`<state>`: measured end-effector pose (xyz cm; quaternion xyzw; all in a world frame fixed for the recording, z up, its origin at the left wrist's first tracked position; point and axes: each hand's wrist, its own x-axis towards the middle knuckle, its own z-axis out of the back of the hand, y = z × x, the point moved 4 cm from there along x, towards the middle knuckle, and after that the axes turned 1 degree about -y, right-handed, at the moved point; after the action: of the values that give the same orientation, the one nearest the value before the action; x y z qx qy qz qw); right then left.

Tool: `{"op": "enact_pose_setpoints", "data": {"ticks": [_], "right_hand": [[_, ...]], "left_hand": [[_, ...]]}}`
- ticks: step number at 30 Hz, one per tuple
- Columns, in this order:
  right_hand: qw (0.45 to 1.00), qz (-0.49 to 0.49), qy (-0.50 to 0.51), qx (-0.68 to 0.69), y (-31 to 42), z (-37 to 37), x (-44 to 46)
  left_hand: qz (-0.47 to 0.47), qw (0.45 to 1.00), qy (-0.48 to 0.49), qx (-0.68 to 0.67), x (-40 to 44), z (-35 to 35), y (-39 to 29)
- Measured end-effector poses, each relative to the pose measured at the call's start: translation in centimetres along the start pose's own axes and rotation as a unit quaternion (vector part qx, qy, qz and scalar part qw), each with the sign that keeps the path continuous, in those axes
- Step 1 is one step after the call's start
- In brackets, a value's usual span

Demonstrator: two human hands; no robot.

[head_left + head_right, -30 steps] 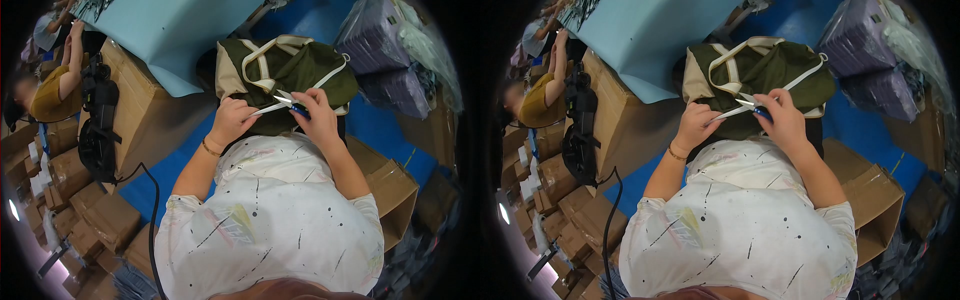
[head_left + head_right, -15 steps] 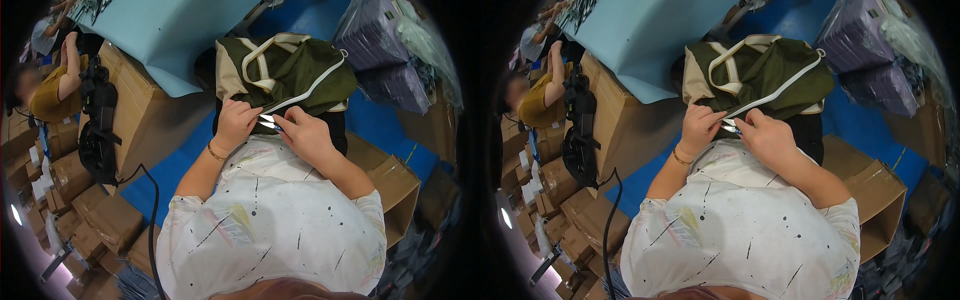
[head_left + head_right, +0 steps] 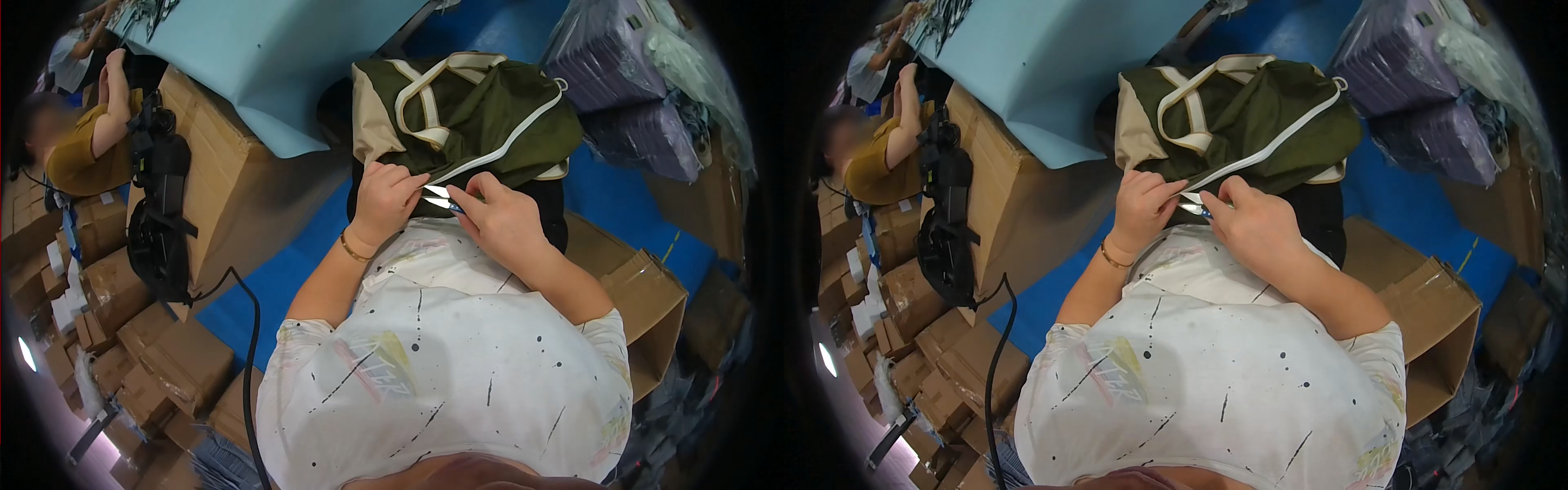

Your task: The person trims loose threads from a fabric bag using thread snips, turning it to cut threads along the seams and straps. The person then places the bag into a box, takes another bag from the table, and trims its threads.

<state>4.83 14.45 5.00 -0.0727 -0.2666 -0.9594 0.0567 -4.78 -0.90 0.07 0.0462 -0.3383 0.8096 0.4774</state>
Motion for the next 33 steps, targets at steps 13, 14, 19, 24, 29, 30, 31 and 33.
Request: {"op": "enact_pose_setpoints", "data": {"ticks": [13,14,19,24,29,30,31,33], "right_hand": [[0.999,-0.026,-0.015,-0.041,-0.8,0.5,-0.4],[0.999,-0.03,-0.017,-0.038,-0.8,0.5,-0.4],[0.997,-0.055,-0.031,-0.05,-2.1,0.9,-0.8],[0.996,-0.08,-0.018,-0.039,-3.4,2.1,-1.6],[1.0,-0.016,-0.003,0.006,-1.1,1.2,-1.0],[1.0,-0.003,-0.005,0.004,-0.8,0.9,-0.8],[1.0,0.008,-0.007,0.002,-0.6,0.6,-0.7],[1.0,0.025,-0.017,-0.003,-0.4,-0.1,-0.6]], "left_hand": [[0.0,1.0,0.012,0.009,-0.2,-0.2,0.1],[0.001,1.0,0.015,0.012,-0.1,-0.1,0.1],[0.001,1.0,0.025,0.006,0.1,0.2,-0.3],[0.012,1.0,0.024,-0.008,-0.1,0.2,-0.1],[0.005,1.0,0.021,-0.006,0.0,0.1,0.0],[0.005,1.0,0.022,-0.005,-0.1,0.0,0.1],[0.005,1.0,0.023,-0.004,-0.1,0.0,0.1],[0.005,1.0,0.025,-0.001,-0.2,-0.1,0.0]]}}
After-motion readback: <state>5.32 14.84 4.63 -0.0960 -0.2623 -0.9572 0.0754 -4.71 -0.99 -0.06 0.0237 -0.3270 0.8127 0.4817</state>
